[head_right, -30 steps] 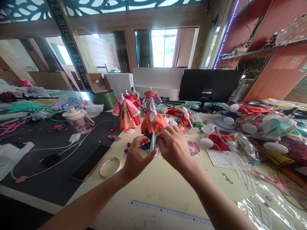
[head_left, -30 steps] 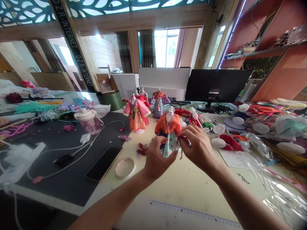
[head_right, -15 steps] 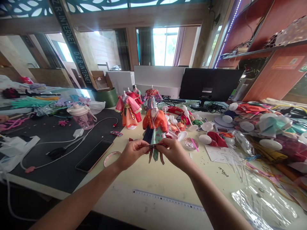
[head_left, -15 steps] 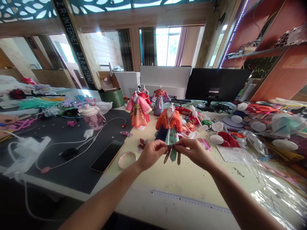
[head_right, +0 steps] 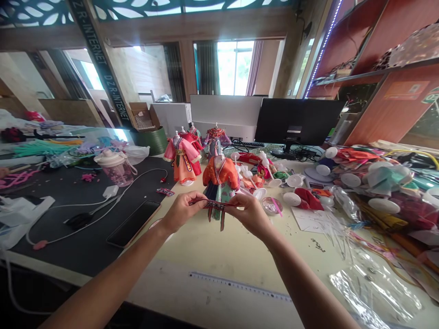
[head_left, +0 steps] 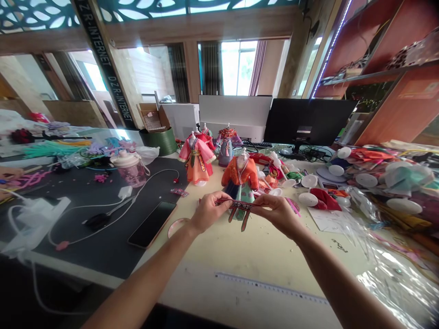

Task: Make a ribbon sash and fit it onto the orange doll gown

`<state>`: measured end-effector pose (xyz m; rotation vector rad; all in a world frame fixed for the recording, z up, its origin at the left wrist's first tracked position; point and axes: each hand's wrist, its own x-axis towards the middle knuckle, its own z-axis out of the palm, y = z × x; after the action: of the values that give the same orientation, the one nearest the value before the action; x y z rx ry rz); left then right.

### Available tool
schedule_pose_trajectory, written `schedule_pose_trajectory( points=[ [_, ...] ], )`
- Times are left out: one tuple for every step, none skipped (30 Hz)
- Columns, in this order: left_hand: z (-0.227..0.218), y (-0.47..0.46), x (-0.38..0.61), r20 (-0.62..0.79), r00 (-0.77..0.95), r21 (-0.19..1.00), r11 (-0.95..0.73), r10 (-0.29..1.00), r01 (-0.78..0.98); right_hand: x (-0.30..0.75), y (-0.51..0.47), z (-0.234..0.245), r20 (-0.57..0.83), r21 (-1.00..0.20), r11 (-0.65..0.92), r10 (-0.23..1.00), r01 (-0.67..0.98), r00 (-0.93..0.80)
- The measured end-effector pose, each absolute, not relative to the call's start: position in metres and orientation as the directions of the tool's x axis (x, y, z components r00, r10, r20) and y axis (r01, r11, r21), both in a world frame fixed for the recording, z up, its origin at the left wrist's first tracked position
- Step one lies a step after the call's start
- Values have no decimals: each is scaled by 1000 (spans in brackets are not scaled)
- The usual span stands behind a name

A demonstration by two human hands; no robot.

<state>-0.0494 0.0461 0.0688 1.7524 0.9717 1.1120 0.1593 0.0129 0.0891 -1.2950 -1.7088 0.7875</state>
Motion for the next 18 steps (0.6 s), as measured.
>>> schedule_pose_trajectory(
  points=[
    [68, 47, -49, 313, 305, 908, -377, 899, 180, 160, 14, 89, 255, -848, 279, 960, 451, -115],
    [67, 49, -49, 328, 292, 902, -390, 898, 185, 160, 16, 88, 269, -843, 289, 957, 454, -110],
    [66, 50, -49, 341, 269, 899, -396, 901, 186, 160, 19, 87, 288, -840, 304, 952, 451, -105],
    [64, 52, -48, 351, 239, 900, -397, 905, 182, 159, 22, 86, 312, -837, 322, 945, 443, -96],
    [62, 54, -46, 359, 202, 903, -394, 911, 173, 158, 25, 85, 341, -833, 341, 937, 435, -81],
    [60, 57, -44, 366, 161, 906, -391, 916, 163, 157, 29, 84, 369, -829, 358, 928, 429, -61],
    [57, 60, -42, 375, 120, 907, -391, 919, 155, 155, 32, 83, 394, -825, 372, 918, 426, -38],
    [55, 63, -39, 387, 79, 906, -395, 919, 150, 152, 36, 82, 417, -820, 382, 909, 427, -12],
    [53, 67, -36, 401, 42, 904, -403, 915, 145, 150, 40, 80, 436, -815, 387, 900, 431, 17],
    [51, 70, -32, 416, 6, 900, -413, 909, 138, 147, 43, 79, 453, -810, 389, 890, 439, 47],
    [49, 74, -28, 433, -28, 895, -426, 901, 130, 145, 46, 78, 472, -803, 391, 878, 451, 79],
    [47, 77, -24, 449, -60, 889, -440, 891, 124, 142, 48, 76, 492, -794, 392, 863, 465, 112],
    [45, 80, -21, 466, -88, 883, -455, 881, 119, 140, 50, 75, 513, -783, 394, 847, 481, 142],
    [43, 82, -17, 481, -115, 875, -469, 869, 118, 138, 51, 74, 534, -772, 396, 829, 498, 168],
    [42, 84, -14, 495, -139, 868, -482, 858, 120, 136, 52, 72, 554, -759, 400, 811, 514, 187],
    [40, 86, -12, 507, -162, 861, -493, 846, 123, 135, 53, 71, 574, -745, 405, 795, 529, 199],
    [39, 87, -10, 518, -181, 855, -502, 836, 128, 134, 54, 70, 592, -732, 413, 779, 542, 205],
    [38, 87, -9, 526, -198, 850, -509, 827, 133, 133, 55, 69, 609, -719, 421, 765, 553, 209]
  ],
)
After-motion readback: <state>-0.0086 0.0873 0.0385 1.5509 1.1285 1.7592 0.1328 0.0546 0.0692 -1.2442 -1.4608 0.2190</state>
